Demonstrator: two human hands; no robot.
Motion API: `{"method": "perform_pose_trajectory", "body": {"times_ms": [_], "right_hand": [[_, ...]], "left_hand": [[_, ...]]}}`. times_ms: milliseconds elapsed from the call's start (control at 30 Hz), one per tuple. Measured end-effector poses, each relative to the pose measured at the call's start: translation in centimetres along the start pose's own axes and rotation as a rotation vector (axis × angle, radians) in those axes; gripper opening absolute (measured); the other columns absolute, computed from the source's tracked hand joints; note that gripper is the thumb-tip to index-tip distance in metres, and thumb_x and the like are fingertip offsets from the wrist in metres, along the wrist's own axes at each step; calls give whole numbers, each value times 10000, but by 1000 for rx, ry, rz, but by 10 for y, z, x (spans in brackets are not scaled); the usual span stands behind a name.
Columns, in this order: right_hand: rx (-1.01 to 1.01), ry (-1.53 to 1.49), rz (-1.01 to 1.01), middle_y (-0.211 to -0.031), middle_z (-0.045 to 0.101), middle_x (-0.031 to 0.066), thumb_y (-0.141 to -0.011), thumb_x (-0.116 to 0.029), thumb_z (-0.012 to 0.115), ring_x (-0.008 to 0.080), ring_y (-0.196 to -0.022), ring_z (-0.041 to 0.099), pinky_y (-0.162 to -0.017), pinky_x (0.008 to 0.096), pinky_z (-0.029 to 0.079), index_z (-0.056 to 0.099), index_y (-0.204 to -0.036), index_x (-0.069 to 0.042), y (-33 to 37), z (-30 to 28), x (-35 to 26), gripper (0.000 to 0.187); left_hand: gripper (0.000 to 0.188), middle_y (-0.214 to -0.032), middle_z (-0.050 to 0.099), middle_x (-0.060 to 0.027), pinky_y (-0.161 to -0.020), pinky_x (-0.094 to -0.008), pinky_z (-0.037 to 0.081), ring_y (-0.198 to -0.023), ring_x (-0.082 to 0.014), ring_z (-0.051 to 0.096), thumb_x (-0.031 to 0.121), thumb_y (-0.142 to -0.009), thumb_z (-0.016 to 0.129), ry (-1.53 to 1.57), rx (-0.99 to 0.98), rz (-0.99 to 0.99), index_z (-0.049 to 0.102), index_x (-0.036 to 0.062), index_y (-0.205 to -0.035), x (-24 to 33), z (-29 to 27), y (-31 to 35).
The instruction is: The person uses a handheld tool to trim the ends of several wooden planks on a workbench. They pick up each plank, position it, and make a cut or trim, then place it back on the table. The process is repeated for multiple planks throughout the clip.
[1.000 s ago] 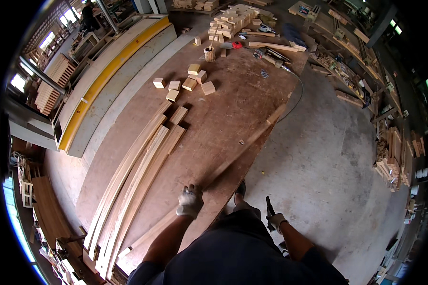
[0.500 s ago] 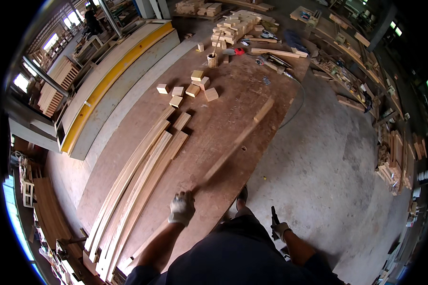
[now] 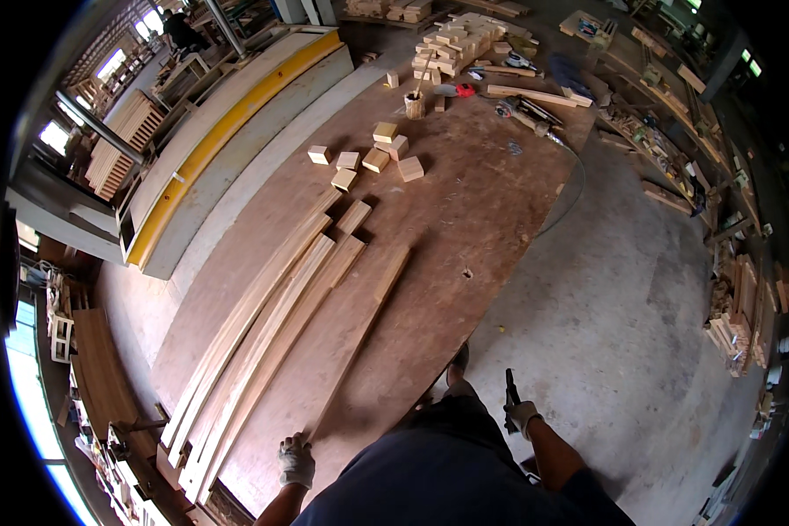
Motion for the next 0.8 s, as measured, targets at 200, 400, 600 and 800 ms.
{"method": "perform_pose_trajectory", "body": {"times_ms": [200,400,600,800], "right_hand": [[-20,28,-11,-686,643,94,-935,-171,730,233,-559,640,-498,403,515,669,-893,27,3,17,-18,211],[2,50,1,-691,648,86,-924,-179,740,220,-552,623,-502,392,506,680,-881,8,0,15,-6,201],[33,21,34,-677,635,79,-928,-182,741,227,-530,614,-495,402,510,669,-865,11,12,8,2,216],[15,-104,20,-728,654,131,-922,-104,744,276,-582,657,-519,447,563,651,-974,76,6,0,13,209]], "left_hand": [[292,-1055,667,-172,-846,-536,497,-1007,-399,619,163,-899,673,-44,-11,3,595,96,-1172,-6,-2,-10],[295,-1113,665,-169,-909,-515,509,-1056,-393,611,168,-939,627,12,2,97,637,116,-1230,70,-11,-87],[218,-1046,682,-167,-869,-524,519,-1014,-384,639,183,-927,604,31,161,337,676,87,-1110,209,-40,-197],[219,-1093,691,-181,-877,-519,528,-1040,-394,651,227,-911,627,68,98,329,694,89,-1068,261,-61,-236]]}}
Point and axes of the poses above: each hand's wrist, its own y-axis away from the middle knuckle, its own z-axis out of the palm, x = y × z, the point moved 8 cm from there along -y, towards the middle knuckle
